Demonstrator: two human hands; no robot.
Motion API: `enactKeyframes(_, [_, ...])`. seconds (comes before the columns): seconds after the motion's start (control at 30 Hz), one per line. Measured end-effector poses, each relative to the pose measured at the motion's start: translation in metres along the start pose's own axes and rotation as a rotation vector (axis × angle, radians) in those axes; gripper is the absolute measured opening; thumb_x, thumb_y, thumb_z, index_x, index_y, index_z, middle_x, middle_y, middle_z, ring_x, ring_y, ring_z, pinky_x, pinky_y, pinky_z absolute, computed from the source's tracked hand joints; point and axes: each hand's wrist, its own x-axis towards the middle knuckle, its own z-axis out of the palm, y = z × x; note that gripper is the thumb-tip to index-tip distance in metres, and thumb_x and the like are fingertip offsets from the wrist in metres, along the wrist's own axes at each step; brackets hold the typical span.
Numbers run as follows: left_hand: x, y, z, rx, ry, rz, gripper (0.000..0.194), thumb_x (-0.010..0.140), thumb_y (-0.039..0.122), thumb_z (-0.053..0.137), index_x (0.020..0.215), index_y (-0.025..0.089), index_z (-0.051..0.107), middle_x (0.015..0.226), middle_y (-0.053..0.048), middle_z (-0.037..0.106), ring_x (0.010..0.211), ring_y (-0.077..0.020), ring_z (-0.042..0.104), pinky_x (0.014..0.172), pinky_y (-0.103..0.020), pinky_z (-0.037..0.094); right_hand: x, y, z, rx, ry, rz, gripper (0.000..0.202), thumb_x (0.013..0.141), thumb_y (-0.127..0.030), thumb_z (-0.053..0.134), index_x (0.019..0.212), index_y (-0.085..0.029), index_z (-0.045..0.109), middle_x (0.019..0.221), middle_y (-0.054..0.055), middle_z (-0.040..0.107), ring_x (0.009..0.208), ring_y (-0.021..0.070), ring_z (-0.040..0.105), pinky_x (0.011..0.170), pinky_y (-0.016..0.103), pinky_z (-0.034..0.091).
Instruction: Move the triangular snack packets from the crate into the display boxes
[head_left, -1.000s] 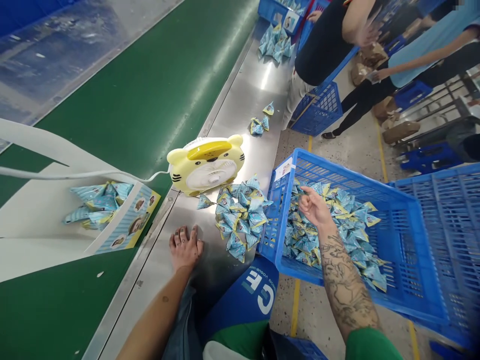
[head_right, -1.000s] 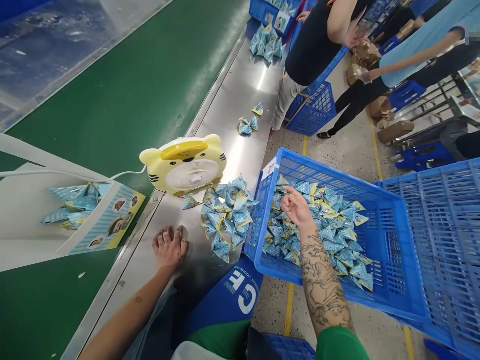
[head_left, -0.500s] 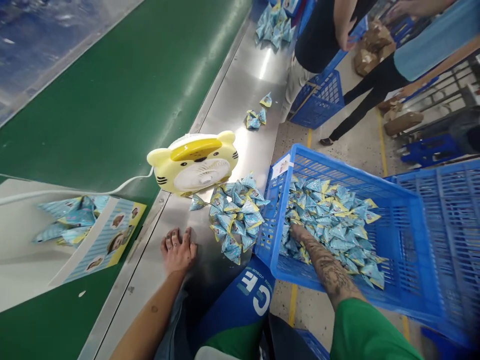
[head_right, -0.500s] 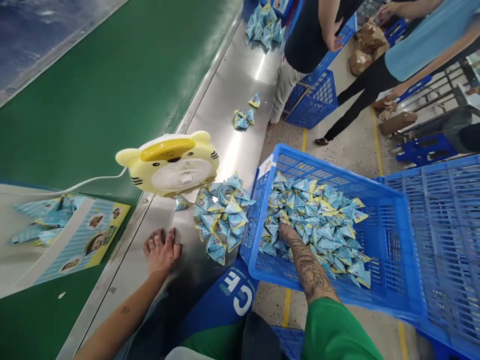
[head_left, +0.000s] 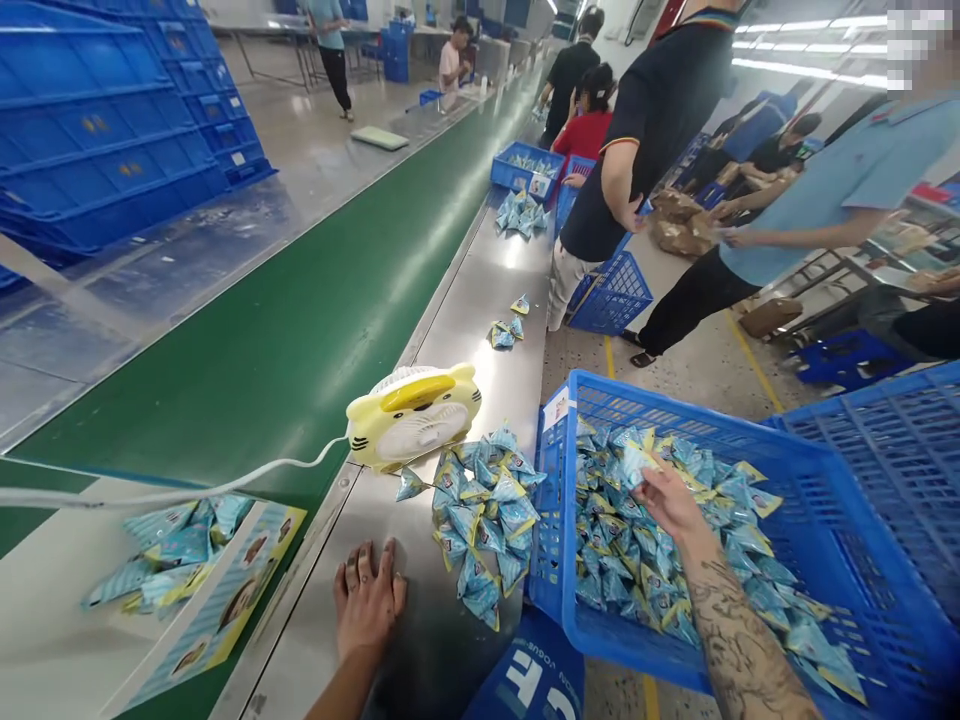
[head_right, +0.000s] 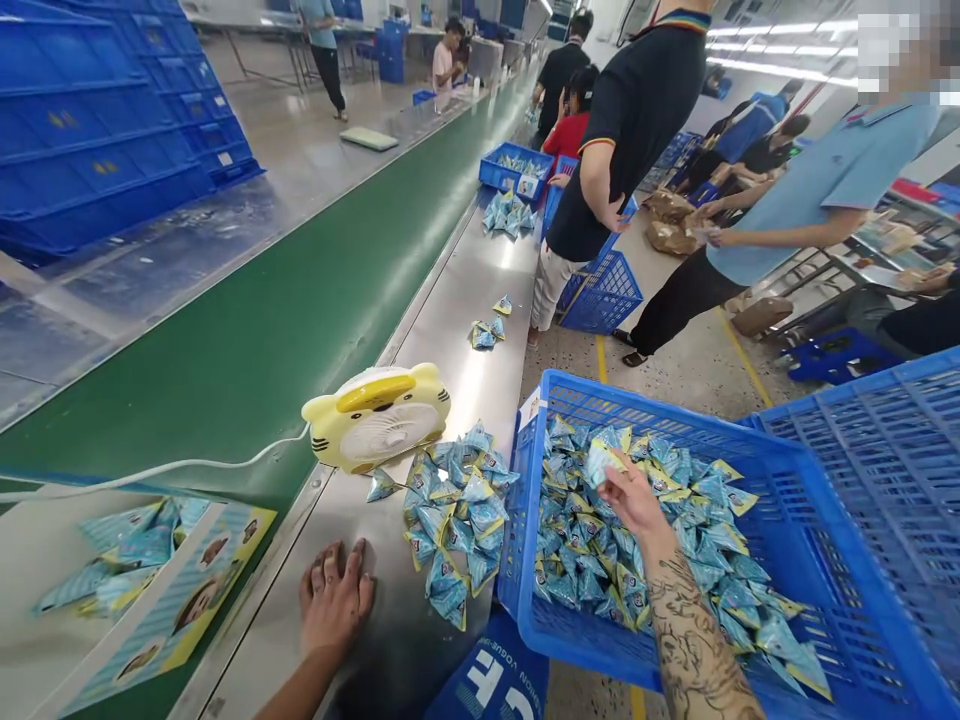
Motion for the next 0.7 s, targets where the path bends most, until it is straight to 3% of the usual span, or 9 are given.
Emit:
enactKeyframes(0.13, [0.000, 0.001, 0.001, 0.002, -0.003, -0.005, 0.053, 0.093, 0.025, 0.053, 0.145, 0.021, 0.059, 0.149, -0.018, 0.046, 0.143, -0.0346, 0.032, 0.122, -0.055, 0.022, -0.022, 0.010, 0.047, 0.057, -0.113, 0.027, 0.055, 0.068, -0.045, 0.085, 0.115, -0.026, 0.063, 0.050, -0.009, 0.047, 0.040, 0.0051, 0.036, 0.042, 0.020, 0.034])
enactKeyframes(0.33, [0.001, 0.001, 0.003, 0.030, -0.011, 0.010, 0.052, 0.093, 0.025, 0.052, 0.144, 0.022, 0.060, 0.150, -0.019, 0.046, 0.143, -0.0355, 0.033, 0.121, -0.055, 0.023, -0.037, 0.022, 0.092, -0.025, -0.354, 0.177, 0.071, 0.067, -0.045, 0.087, 0.128, -0.021, 0.061, 0.055, -0.006, 0.057, 0.037, 0.0050, 0.040, 0.039, 0.020, 0.031])
enactKeyframes(0.43, [0.000, 0.001, 0.002, 0.029, -0.034, -0.008, 0.052, 0.094, 0.028, 0.051, 0.146, 0.022, 0.058, 0.151, -0.019, 0.045, 0.143, -0.0349, 0.033, 0.121, -0.054, 0.023, -0.041, 0.019, 0.105, 0.036, -0.411, 0.166, 0.072, 0.069, -0.049, 0.085, 0.130, -0.019, 0.061, 0.041, -0.012, 0.041, 0.034, 0.0039, 0.030, 0.038, 0.019, 0.030])
enactKeyframes(0.5, [0.000, 0.001, 0.001, 0.025, -0.051, -0.026, 0.053, 0.094, 0.029, 0.052, 0.146, 0.022, 0.058, 0.152, -0.018, 0.044, 0.143, -0.0346, 0.032, 0.121, -0.054, 0.023, -0.044, 0.015, 0.111, 0.065, -0.467, 0.157, 0.078, 0.069, -0.055, 0.083, 0.134, -0.018, 0.058, 0.039, -0.013, 0.037, 0.032, 0.0039, 0.027, 0.038, 0.019, 0.030])
enactKeyframes(0.63, [0.002, 0.002, -0.003, 0.009, -0.072, -0.037, 0.053, 0.094, 0.029, 0.051, 0.146, 0.020, 0.058, 0.152, -0.019, 0.043, 0.143, -0.0346, 0.031, 0.121, -0.055, 0.022, -0.032, 0.002, 0.101, -0.144, -0.684, 0.228, 0.092, 0.071, -0.051, 0.082, 0.149, -0.021, 0.044, 0.064, -0.002, 0.066, 0.044, 0.0098, 0.053, 0.040, 0.019, 0.030])
enactKeyframes(0.7, [0.003, 0.003, -0.005, 0.004, -0.075, -0.034, 0.053, 0.094, 0.029, 0.050, 0.146, 0.019, 0.058, 0.152, -0.020, 0.042, 0.143, -0.0352, 0.031, 0.120, -0.055, 0.022, -0.012, 0.001, 0.076, -0.221, -0.540, 0.141, 0.087, 0.077, -0.052, 0.076, 0.151, -0.023, 0.040, 0.075, 0.002, 0.070, 0.051, 0.0111, 0.056, 0.041, 0.019, 0.028])
